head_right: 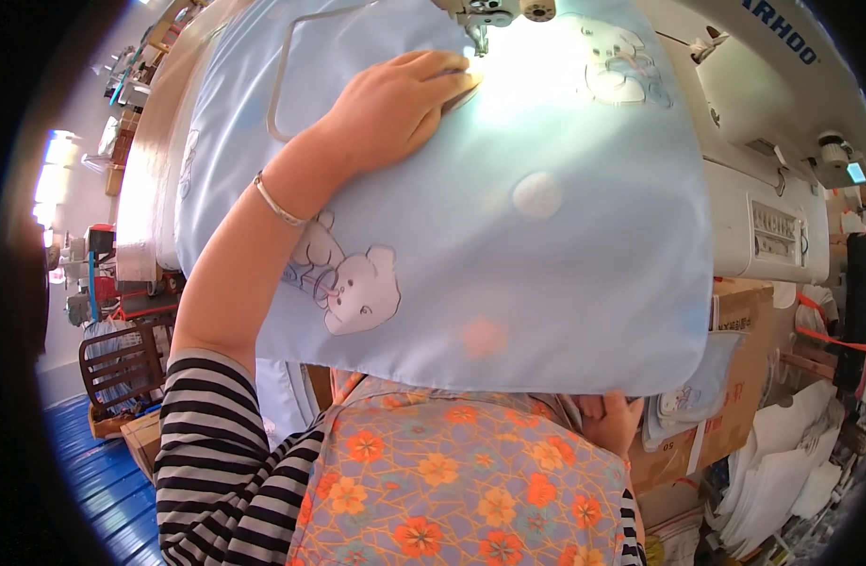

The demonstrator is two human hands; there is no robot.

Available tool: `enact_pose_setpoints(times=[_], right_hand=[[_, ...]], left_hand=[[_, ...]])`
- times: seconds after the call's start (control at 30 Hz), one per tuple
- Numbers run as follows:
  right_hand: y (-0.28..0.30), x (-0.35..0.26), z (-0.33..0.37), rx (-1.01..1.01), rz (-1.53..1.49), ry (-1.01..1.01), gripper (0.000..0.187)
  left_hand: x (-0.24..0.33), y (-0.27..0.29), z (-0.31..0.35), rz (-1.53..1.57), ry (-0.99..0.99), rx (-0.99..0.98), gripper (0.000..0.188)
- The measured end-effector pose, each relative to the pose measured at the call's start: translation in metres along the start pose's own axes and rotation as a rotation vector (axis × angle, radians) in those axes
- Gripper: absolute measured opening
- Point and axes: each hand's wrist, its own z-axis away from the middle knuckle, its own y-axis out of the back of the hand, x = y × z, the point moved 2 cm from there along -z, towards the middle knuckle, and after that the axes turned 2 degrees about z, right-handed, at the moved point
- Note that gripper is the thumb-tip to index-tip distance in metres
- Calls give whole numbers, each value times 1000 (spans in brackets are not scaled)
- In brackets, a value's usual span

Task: Sewing pocket fabric pieces onto light blue textile panels using an industrial sewing machine.

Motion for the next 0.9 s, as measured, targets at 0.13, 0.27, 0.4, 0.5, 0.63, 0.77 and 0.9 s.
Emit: enact_pose_setpoints(times=[0.13,0.27,0.4,0.5,0.63,0.77,0.9], right_hand=[[-30,7,-5,92,344,87,32],[-53,-24,-20,369,459,269,37],[-35,-48,-52,484,569,366,48],[-41,-81,-79,402,778,649,54],[-44,-123,-112,391,1188,678,60],[-60,-127,-118,448,1289,612,56],[-68,-69,-68,221,1031,467,62]], left_hand=[[-8,-4,-2,-33,38,-19,32],[-11,-2,-6,-26,61,-37,31],[-9,-3,-7,-47,97,-90,30],[-9,-1,-10,-44,96,-106,30],[-5,1,-15,-79,118,-140,31],[-5,0,-13,-82,128,-154,32],[-5,-2,-13,-93,133,-128,32]])
